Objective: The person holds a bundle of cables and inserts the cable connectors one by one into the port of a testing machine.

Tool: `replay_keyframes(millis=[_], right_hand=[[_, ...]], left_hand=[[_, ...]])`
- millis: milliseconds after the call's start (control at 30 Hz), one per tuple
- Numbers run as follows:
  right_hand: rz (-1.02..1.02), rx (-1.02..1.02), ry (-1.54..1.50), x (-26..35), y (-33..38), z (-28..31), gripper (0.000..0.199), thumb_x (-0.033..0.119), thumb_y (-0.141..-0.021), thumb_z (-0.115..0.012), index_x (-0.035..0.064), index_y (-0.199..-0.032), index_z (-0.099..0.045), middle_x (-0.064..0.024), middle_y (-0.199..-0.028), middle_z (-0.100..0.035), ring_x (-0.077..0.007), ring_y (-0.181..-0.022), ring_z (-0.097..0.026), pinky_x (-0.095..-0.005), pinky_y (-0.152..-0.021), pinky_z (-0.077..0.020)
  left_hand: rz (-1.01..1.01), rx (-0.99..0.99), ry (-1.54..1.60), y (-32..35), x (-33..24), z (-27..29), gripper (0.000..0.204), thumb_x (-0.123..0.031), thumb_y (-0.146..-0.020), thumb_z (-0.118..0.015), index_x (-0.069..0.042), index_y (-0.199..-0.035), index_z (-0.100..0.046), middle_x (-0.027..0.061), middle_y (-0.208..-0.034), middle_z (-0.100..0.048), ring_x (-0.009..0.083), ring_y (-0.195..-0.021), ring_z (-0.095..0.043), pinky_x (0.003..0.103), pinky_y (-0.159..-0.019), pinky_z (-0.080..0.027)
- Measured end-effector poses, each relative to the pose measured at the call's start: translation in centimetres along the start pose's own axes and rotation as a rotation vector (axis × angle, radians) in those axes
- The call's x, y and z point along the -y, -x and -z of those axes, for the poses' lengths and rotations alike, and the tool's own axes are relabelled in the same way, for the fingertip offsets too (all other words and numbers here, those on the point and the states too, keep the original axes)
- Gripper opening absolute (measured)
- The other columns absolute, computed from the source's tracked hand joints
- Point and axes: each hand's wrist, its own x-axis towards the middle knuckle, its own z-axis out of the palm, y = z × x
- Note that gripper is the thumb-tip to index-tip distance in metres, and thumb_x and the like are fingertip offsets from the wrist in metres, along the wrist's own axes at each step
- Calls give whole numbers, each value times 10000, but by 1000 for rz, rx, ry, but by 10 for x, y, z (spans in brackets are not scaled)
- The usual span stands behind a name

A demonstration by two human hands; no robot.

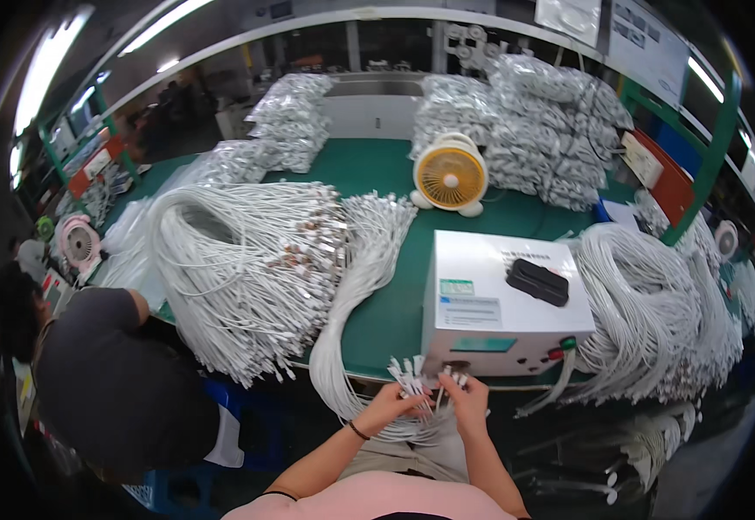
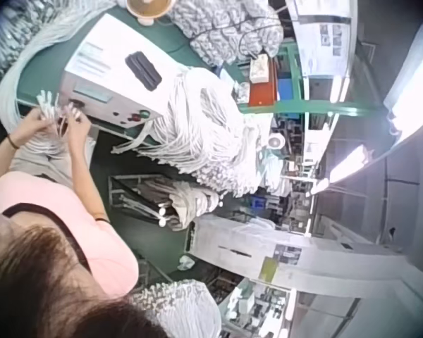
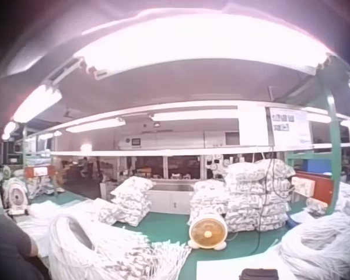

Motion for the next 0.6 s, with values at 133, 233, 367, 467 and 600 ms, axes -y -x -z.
replay_keyframes(millis=[133,233,367,467,600], right_hand=[[36,-51,55,1,0,1,117,103,-785,-704,-7,-804,-670,-13,-700,-630,-62,-633,-526,-234,-584,-395],[42,-23,66,-2,2,2,121,99,-778,-707,-11,-808,-666,-19,-694,-629,-70,-625,-528,-239,-584,-398],[-43,-9,7,7,0,0,129,94,-771,-705,-17,-817,-658,-29,-689,-626,-88,-614,-541,-243,-585,-405],[-85,0,-52,10,-6,-1,136,95,-767,-704,-19,-822,-653,-36,-687,-623,-99,-605,-550,-242,-578,-403],[-74,1,-118,11,-11,-1,145,97,-763,-704,-20,-828,-648,-41,-688,-621,-107,-591,-555,-234,-553,-387]], left_hand=[[2,-22,48,2,-5,-3,267,-151,-902,-588,20,-1106,-561,78,-1017,-632,164,-926,-636,273,-742,-555],[-17,-65,77,2,-2,-4,265,-151,-898,-596,15,-1102,-564,81,-1018,-631,164,-929,-637,269,-737,-555],[-40,-101,103,-1,-4,-4,246,-150,-893,-605,3,-1082,-573,79,-993,-634,154,-909,-641,259,-727,-554],[-45,-120,97,-2,-12,-5,228,-152,-891,-608,-4,-1063,-580,73,-970,-634,144,-891,-641,253,-719,-553],[-77,-104,87,-7,-20,-5,249,-175,-889,-618,-1,-1064,-582,44,-942,-630,115,-845,-633,250,-708,-552]])
